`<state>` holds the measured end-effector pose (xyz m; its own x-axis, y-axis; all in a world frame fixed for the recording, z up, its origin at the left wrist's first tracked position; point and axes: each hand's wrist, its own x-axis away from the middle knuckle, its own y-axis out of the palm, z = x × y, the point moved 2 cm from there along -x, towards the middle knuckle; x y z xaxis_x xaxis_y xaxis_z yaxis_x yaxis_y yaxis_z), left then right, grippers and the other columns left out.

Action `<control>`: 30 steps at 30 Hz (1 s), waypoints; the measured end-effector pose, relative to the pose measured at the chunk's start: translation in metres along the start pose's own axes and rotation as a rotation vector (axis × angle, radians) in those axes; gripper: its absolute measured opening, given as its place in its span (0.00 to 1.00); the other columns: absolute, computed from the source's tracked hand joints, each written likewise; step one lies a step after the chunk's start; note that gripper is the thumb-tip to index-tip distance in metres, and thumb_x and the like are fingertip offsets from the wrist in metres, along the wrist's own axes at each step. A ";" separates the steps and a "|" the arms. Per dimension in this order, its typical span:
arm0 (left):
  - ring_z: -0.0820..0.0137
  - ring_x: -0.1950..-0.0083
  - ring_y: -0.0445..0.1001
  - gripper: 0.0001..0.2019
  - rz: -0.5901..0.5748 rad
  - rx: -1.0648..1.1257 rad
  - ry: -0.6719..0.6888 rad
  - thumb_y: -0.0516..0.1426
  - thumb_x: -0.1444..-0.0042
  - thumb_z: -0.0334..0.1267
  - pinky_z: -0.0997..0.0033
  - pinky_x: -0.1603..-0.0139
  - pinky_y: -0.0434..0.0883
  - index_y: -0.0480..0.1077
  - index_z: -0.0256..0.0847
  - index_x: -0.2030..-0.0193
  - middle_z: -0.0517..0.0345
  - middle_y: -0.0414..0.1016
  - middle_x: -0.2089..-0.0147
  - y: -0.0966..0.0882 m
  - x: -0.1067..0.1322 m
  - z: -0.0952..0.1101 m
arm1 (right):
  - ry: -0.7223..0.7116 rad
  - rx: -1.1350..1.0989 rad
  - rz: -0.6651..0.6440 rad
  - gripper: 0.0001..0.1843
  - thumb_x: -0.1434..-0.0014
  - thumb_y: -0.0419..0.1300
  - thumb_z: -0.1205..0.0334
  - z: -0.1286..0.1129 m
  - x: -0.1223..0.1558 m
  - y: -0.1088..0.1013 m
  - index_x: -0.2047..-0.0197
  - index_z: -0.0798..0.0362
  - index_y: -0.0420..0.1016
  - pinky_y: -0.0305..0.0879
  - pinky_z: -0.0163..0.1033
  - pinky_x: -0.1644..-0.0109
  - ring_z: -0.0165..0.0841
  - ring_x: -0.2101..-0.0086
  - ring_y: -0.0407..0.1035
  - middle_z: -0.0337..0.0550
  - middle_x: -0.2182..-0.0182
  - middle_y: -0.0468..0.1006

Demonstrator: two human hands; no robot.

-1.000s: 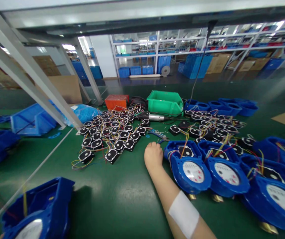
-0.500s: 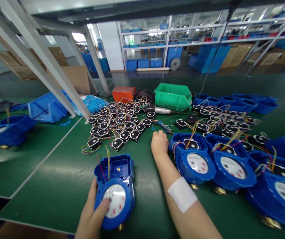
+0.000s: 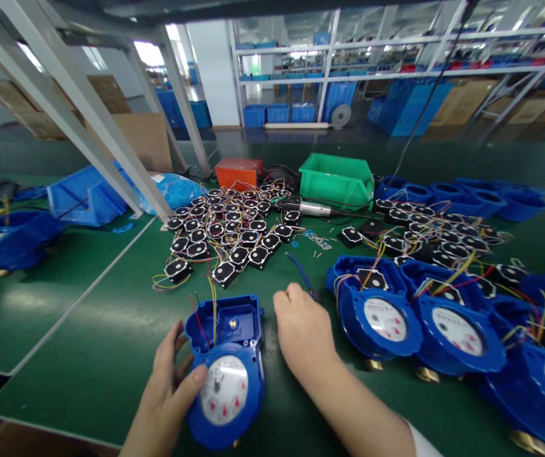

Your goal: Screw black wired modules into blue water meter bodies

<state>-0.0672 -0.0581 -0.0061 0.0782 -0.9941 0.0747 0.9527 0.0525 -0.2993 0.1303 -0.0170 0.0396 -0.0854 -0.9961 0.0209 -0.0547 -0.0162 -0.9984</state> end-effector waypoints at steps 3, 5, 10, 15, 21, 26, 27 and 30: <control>0.55 0.39 0.51 0.32 -0.038 -0.110 0.119 0.53 0.51 0.46 0.50 0.43 0.56 0.50 0.38 0.41 0.44 0.50 0.39 -0.007 -0.024 0.019 | -0.009 0.054 -0.263 0.11 0.44 0.49 0.73 -0.006 0.021 0.005 0.64 0.54 0.71 0.48 0.31 0.64 0.26 0.65 0.57 0.43 0.66 0.63; 0.58 0.41 0.54 0.26 -0.130 -0.173 0.204 0.53 0.51 0.46 0.50 0.42 0.53 0.58 0.40 0.45 0.47 0.56 0.42 -0.006 -0.039 0.032 | -0.050 0.066 -0.337 0.12 0.44 0.49 0.74 -0.009 0.025 0.009 0.65 0.55 0.72 0.51 0.33 0.61 0.28 0.63 0.58 0.45 0.67 0.63; 0.59 0.46 0.62 0.19 -0.249 -0.222 0.248 0.58 0.55 0.45 0.51 0.44 0.57 0.70 0.44 0.55 0.50 0.64 0.48 0.004 -0.059 0.047 | -0.085 0.057 -0.281 0.25 0.48 0.59 0.64 0.003 0.018 0.022 0.47 0.49 0.62 0.53 0.41 0.49 0.37 0.52 0.52 0.45 0.52 0.57; 0.63 0.52 0.67 0.08 -0.194 -0.043 0.287 0.55 0.51 0.39 0.60 0.51 0.64 0.74 0.39 0.70 0.49 0.68 0.53 0.010 -0.055 0.041 | -0.091 -0.057 -0.310 0.50 0.60 0.66 0.52 0.019 0.004 0.036 0.38 0.53 0.48 0.46 0.45 0.41 0.43 0.45 0.40 0.47 0.44 0.41; 0.65 0.53 0.66 0.09 -0.124 0.106 0.261 0.52 0.47 0.36 0.66 0.54 0.63 0.69 0.37 0.73 0.49 0.69 0.56 0.019 -0.053 0.040 | -0.078 -0.184 -0.251 0.31 0.49 0.59 0.60 0.022 -0.007 0.026 0.42 0.55 0.57 0.57 0.41 0.46 0.33 0.53 0.55 0.47 0.54 0.59; 0.68 0.59 0.67 0.10 -0.140 0.245 0.187 0.49 0.46 0.36 0.71 0.60 0.64 0.63 0.37 0.77 0.52 0.69 0.56 0.028 -0.049 0.036 | -0.080 -0.872 0.145 0.27 0.46 0.56 0.57 0.040 -0.005 -0.031 0.44 0.52 0.56 0.64 0.36 0.51 0.28 0.56 0.60 0.45 0.53 0.58; 0.68 0.59 0.67 0.10 -0.134 0.253 0.193 0.48 0.46 0.36 0.71 0.60 0.63 0.62 0.38 0.77 0.52 0.69 0.57 0.030 -0.047 0.034 | -0.129 -1.040 0.206 0.27 0.45 0.55 0.55 0.040 -0.003 -0.044 0.43 0.49 0.55 0.65 0.35 0.51 0.29 0.55 0.60 0.44 0.53 0.58; 0.67 0.59 0.67 0.10 -0.117 0.227 0.277 0.47 0.46 0.35 0.69 0.59 0.62 0.61 0.38 0.77 0.51 0.69 0.58 0.032 -0.041 0.029 | -0.301 -1.354 0.180 0.26 0.44 0.54 0.50 0.028 0.004 -0.067 0.44 0.45 0.53 0.64 0.39 0.48 0.32 0.50 0.56 0.42 0.52 0.57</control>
<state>-0.0311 -0.0131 0.0092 -0.0878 -0.9809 -0.1738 0.9938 -0.0743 -0.0827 0.1612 -0.0221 0.1051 0.0106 -0.9585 -0.2850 -0.9871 0.0355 -0.1562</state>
